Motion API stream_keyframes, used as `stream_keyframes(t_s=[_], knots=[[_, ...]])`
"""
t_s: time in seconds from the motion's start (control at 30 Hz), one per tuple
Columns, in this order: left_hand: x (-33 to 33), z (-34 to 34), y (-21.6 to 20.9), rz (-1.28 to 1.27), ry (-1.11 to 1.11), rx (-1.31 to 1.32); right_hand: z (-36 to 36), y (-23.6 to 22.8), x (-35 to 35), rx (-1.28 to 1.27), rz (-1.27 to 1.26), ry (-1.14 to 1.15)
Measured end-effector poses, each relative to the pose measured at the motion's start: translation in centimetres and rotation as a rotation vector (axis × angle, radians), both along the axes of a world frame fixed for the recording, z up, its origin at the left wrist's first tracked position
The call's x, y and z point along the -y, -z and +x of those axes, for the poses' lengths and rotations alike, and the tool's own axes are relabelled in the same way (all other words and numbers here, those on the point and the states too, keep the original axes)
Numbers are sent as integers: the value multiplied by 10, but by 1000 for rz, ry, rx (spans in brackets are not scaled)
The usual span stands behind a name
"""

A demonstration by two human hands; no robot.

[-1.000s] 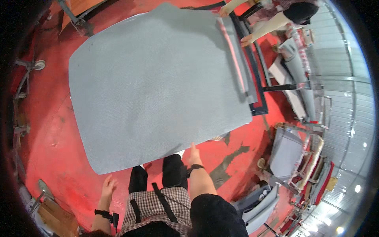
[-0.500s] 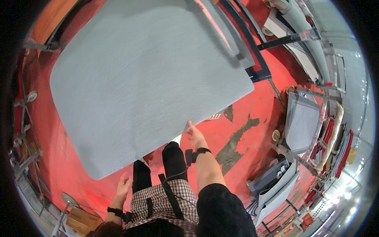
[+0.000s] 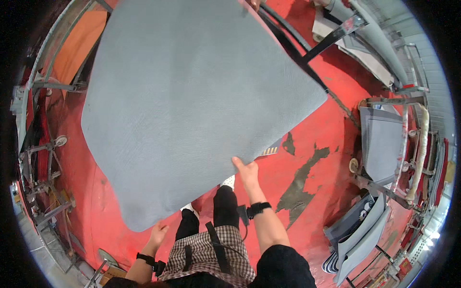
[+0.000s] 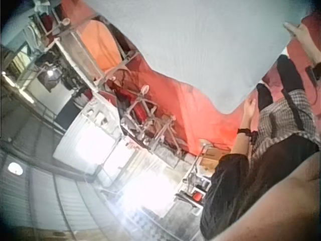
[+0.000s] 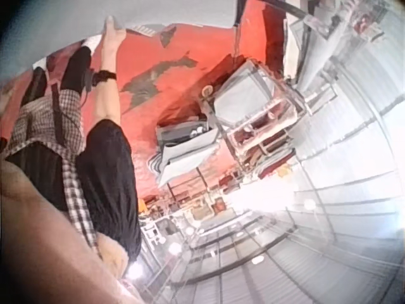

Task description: Sorting and stacking various printed rubber or foam mats in a manufacturing facility.

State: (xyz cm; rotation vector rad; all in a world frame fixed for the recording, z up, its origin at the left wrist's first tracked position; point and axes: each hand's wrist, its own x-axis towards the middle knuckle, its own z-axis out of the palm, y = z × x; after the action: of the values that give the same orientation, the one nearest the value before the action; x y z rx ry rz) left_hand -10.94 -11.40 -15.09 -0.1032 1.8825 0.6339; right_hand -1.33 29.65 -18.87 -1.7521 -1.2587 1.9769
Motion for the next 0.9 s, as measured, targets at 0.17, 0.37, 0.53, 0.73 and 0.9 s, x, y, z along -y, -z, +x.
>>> stream_keyframes(t_s=[0.17, 0.37, 0.53, 0.73, 0.9], knots=[[-48, -22, -45, 181, -178, -264, -50, -200, -43, -342, 657, -183], [-137, -62, -132, 490, -230, -346, -103, -352, -172, -53, 921, -337], [-126, -51, -168, 614, -185, -213, -137, -369, -289, 96, 872, -160], [-36, -23, -149, 335, -394, -254, -159, -315, -342, -179, 637, -191], [10, 1, -125, 185, -794, -156, -184, -219, -194, -334, 602, -807]])
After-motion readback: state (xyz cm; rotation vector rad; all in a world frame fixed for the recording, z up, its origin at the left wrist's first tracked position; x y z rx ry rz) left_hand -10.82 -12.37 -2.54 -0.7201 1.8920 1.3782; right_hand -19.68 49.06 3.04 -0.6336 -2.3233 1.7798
